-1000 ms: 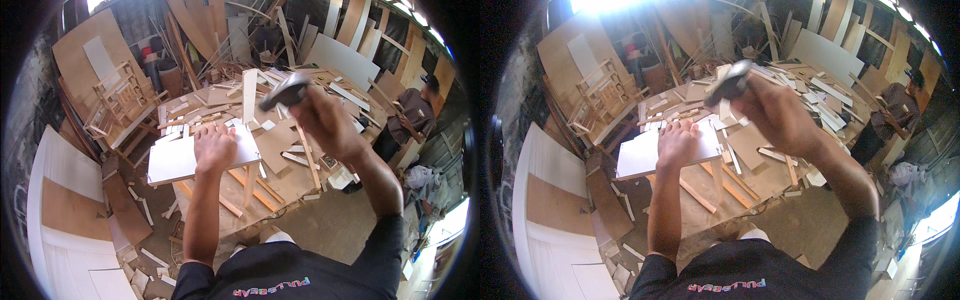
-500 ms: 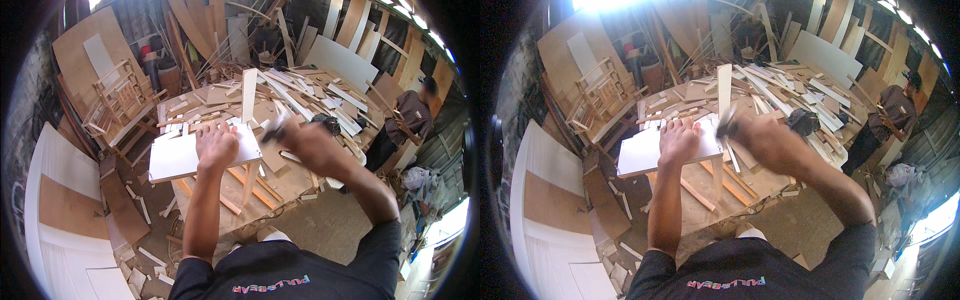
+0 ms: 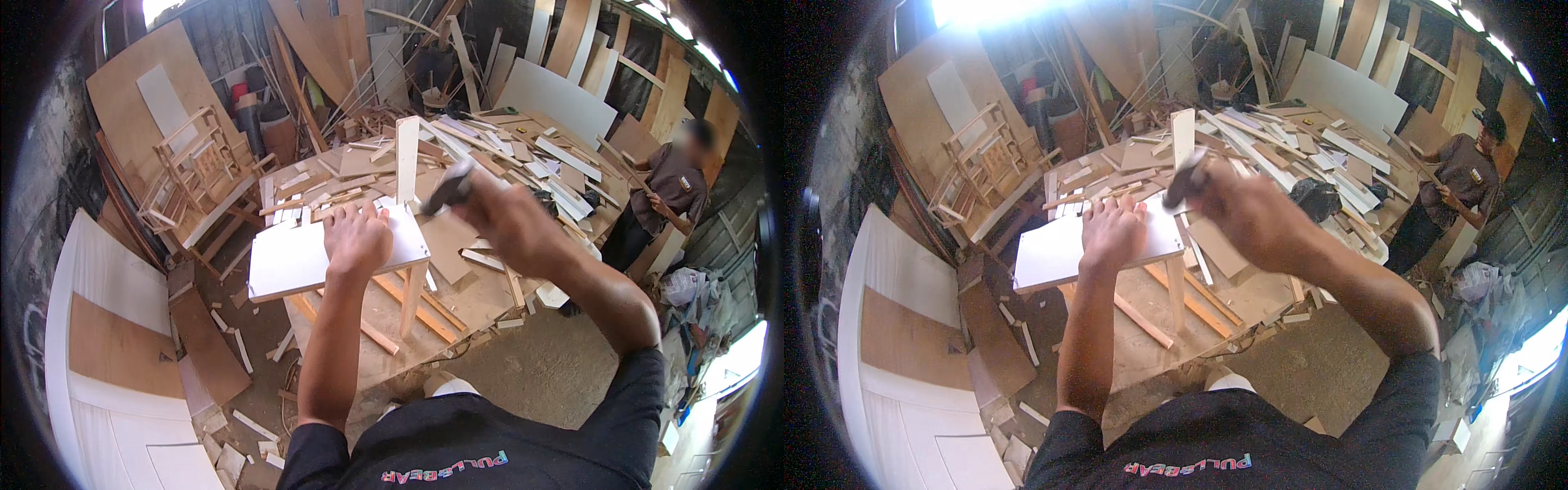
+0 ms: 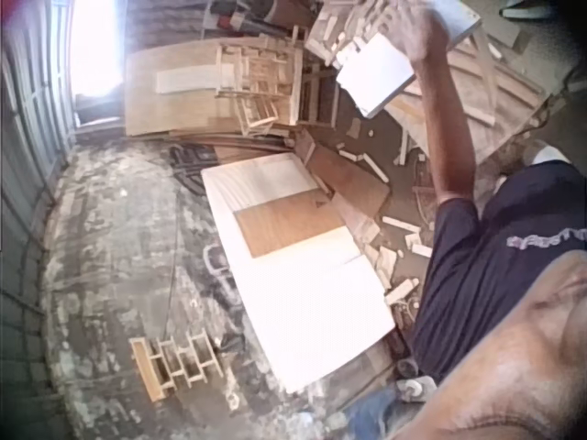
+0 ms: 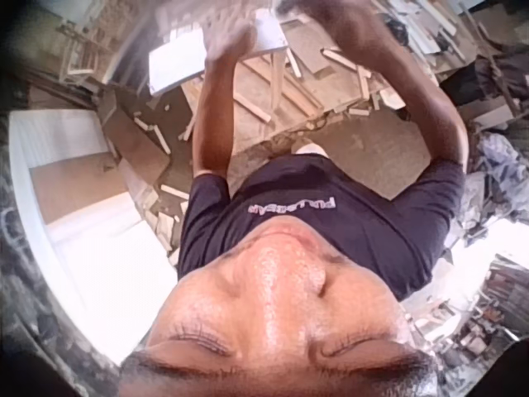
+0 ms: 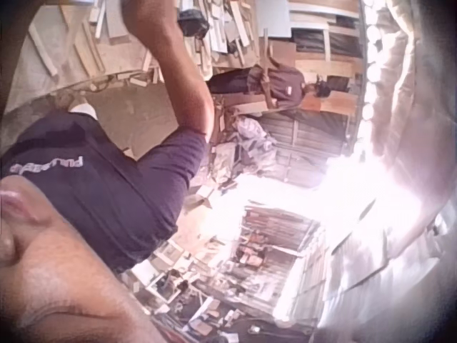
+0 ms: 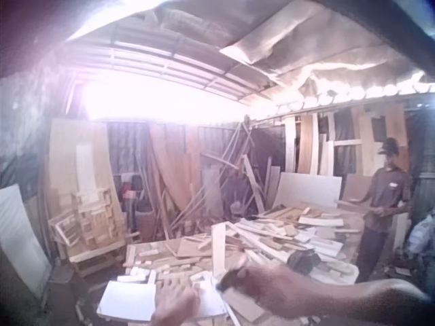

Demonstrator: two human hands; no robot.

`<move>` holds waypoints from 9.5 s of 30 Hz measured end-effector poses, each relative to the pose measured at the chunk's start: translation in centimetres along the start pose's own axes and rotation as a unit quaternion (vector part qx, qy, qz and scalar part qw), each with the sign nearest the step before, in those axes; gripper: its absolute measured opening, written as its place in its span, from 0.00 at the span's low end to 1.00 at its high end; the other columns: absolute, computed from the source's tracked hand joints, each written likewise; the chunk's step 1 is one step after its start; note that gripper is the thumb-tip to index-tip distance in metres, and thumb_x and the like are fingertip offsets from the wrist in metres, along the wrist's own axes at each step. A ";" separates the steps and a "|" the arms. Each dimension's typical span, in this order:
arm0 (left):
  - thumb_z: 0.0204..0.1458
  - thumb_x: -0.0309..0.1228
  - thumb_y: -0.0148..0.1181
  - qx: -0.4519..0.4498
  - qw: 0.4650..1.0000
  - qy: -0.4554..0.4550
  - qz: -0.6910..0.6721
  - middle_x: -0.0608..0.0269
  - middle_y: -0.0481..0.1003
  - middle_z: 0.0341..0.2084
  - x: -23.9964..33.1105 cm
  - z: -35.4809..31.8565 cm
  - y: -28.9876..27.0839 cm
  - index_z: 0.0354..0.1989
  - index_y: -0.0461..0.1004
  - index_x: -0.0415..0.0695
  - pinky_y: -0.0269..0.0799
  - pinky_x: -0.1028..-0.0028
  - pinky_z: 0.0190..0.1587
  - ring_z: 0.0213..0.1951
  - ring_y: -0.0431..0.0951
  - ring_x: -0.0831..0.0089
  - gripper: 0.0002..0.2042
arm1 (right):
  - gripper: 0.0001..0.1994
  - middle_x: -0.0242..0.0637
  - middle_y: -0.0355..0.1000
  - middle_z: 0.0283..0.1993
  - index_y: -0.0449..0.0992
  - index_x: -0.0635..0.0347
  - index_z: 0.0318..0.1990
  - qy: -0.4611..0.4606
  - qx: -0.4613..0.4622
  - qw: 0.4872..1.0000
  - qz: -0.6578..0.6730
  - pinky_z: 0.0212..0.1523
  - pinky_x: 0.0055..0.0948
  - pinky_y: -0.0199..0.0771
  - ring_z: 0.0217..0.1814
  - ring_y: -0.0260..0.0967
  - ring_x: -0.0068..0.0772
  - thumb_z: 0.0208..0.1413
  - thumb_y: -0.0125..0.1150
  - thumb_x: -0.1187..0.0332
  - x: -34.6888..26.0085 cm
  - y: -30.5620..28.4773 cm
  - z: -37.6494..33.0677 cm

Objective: The person assembles a small wooden stool by positioning wooden leg pieces against the underside of a white board and driving nails into them using a hammer.

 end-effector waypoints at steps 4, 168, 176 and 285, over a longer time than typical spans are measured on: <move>0.75 0.46 0.37 -0.021 0.999 -0.024 -0.004 0.44 0.76 0.60 0.0 0.1 -0.4 0.64 0.72 0.42 0.56 0.50 0.71 0.68 0.69 0.49 0.24 | 0.14 0.55 0.79 0.35 0.71 0.66 0.54 -0.097 0.105 0.986 0.083 0.34 0.46 0.75 0.32 0.79 0.54 0.73 0.57 0.63 1.1 -2.3 -0.1; 0.62 0.31 0.62 0.070 0.986 -0.019 -0.153 0.53 0.78 0.56 3.1 -0.4 -1.7 0.59 0.80 0.43 0.65 0.58 0.67 0.62 0.74 0.54 0.18 | 0.22 0.34 0.76 0.55 0.71 0.70 0.67 -0.071 0.015 0.763 0.643 0.56 0.24 0.71 0.56 0.70 0.22 0.69 0.64 0.73 16.1 25.1 7.0; 0.61 0.30 0.64 0.045 0.979 -0.031 -0.197 0.49 0.78 0.53 2.4 0.2 -1.8 0.58 0.81 0.42 0.70 0.61 0.63 0.59 0.77 0.53 0.17 | 0.23 0.33 0.76 0.55 0.71 0.70 0.68 -0.076 0.053 0.770 0.631 0.53 0.22 0.71 0.54 0.71 0.19 0.69 0.64 0.71 15.8 24.9 6.9; 0.66 0.27 0.52 0.088 0.989 -0.026 -0.120 0.54 0.80 0.55 3.5 -0.5 -1.2 0.61 0.80 0.42 0.64 0.59 0.68 0.60 0.75 0.55 0.18 | 0.29 0.42 0.80 0.58 0.72 0.61 0.69 -0.124 0.072 0.868 0.475 0.56 0.36 0.76 0.56 0.78 0.36 0.61 0.72 0.65 18.5 23.6 5.0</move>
Point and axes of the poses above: each hand's wrist, its own z-axis towards the middle knuckle, its own y-axis out of the palm, x = y × z, the point moved 6 cm from there along z, towards the middle knuckle
